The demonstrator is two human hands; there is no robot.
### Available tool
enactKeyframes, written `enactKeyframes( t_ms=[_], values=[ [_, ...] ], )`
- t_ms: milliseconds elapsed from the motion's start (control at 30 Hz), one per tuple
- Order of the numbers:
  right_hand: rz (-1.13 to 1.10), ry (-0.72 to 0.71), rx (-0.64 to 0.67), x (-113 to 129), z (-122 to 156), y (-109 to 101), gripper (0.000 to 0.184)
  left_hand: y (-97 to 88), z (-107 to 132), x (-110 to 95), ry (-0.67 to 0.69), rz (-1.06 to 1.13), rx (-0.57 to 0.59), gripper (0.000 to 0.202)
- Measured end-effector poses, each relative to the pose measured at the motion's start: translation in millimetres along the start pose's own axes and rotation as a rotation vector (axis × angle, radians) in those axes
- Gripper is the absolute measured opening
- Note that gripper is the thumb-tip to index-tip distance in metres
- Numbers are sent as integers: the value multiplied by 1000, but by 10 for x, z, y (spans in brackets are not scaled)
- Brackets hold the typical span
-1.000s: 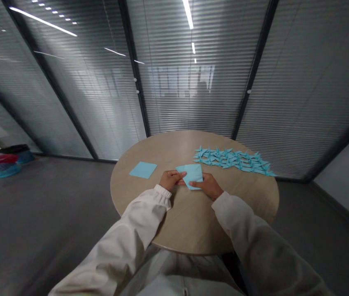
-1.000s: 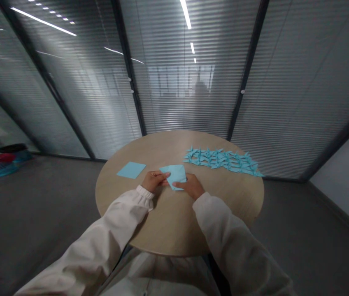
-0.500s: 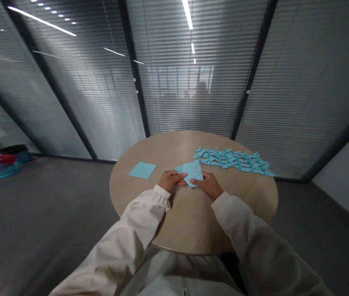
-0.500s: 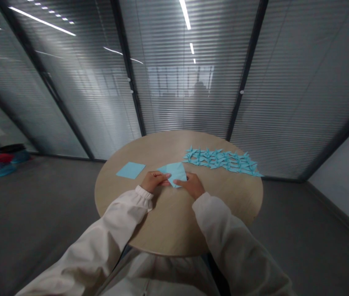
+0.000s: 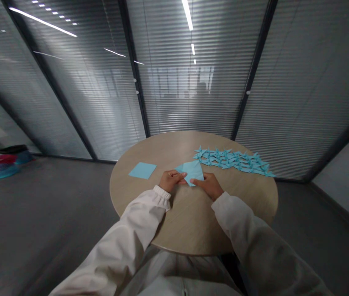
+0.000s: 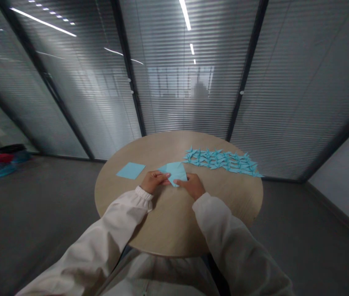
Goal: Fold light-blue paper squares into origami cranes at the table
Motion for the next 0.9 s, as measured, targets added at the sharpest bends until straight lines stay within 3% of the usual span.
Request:
enactKeyframes(
  t_ms=[433, 600, 900],
  values=[
    [79, -61, 0, -12, -33, 3, 42, -12, 34, -61, -27, -45, -51, 39],
    [107, -83, -4, -24, -35, -10, 42, 40, 31, 13, -80, -83, 38, 39],
    [96, -82, 51, 17, -36, 48, 38, -38, -2, -2, 19, -208, 9, 38]
  ],
)
Point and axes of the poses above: each hand's wrist, its own z-axis away from the middle knuckle, its own y-axis out of the palm, x = y × z, the point moved 7 cm from there along -z, towards the middle knuckle, and after that the axes turned 2 degrees about y, right-handed, at the moved point
